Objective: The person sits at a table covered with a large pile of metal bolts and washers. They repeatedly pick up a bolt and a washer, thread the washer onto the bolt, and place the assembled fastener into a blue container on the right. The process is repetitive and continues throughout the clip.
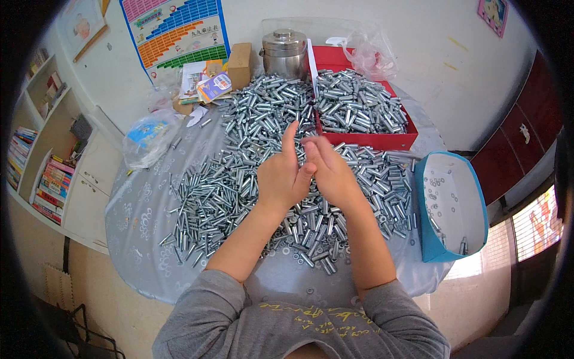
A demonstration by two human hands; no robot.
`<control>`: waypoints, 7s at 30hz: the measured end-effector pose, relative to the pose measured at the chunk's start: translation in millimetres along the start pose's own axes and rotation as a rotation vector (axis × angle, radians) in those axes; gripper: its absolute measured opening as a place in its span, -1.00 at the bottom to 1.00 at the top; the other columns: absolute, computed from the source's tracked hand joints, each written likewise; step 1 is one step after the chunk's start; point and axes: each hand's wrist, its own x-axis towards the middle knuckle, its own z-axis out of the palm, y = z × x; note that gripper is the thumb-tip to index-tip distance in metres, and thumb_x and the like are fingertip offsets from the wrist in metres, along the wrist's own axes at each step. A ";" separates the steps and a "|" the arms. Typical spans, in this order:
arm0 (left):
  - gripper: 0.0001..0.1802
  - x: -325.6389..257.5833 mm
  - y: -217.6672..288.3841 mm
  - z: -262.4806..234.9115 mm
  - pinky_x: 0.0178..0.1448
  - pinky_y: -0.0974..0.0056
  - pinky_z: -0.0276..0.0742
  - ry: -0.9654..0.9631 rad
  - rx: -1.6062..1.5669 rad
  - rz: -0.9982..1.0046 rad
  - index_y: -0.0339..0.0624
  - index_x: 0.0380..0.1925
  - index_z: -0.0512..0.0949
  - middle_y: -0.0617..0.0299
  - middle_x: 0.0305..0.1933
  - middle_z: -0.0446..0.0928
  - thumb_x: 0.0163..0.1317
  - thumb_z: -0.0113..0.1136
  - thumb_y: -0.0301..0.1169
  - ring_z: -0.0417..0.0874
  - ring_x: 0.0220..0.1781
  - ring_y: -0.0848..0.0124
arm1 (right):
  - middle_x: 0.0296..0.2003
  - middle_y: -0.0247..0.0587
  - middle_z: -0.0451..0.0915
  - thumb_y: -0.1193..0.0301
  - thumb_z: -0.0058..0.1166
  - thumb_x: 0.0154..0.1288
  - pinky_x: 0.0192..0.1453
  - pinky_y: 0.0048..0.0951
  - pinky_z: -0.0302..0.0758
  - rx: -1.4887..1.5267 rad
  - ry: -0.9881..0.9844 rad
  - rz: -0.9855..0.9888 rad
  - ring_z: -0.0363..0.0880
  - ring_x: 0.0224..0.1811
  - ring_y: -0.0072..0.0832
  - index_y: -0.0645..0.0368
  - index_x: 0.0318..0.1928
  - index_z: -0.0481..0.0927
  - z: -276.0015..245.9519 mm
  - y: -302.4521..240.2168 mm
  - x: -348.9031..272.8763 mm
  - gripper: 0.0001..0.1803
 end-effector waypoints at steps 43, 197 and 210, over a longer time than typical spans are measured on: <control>-0.10 5.6 -11.2 -6.9 -0.57 0.13 0.33 -0.026 0.090 -0.120 -0.36 0.17 0.16 0.11 -0.71 0.45 0.20 -0.45 0.29 0.53 -0.62 0.09 | -0.44 -0.21 0.43 0.27 -0.06 0.26 -0.50 -0.47 0.47 -0.076 0.173 -0.027 0.48 -0.43 -0.52 0.18 -0.19 0.49 -14.0 51.2 21.6 -0.75; -0.15 6.3 -5.7 -13.0 -0.66 0.26 0.21 0.041 0.022 0.036 -0.12 0.06 0.33 0.28 -0.78 0.28 0.02 -0.26 0.36 0.42 -0.74 0.28 | -0.51 -0.37 0.39 0.39 -0.15 0.17 -0.58 -0.57 0.46 0.594 -0.157 0.332 0.41 -0.56 -0.64 0.28 0.04 0.30 -7.1 13.4 12.1 -0.59; -0.15 6.1 -8.3 -9.8 -0.64 0.26 0.21 0.024 0.045 0.019 -0.08 0.07 0.34 0.29 -0.77 0.30 0.01 -0.26 0.37 0.43 -0.73 0.28 | -0.46 -0.27 0.45 0.38 -0.13 0.21 -0.67 -0.56 0.32 0.636 -0.304 0.316 0.38 -0.57 -0.61 0.21 -0.05 0.36 -10.0 22.7 14.5 -0.69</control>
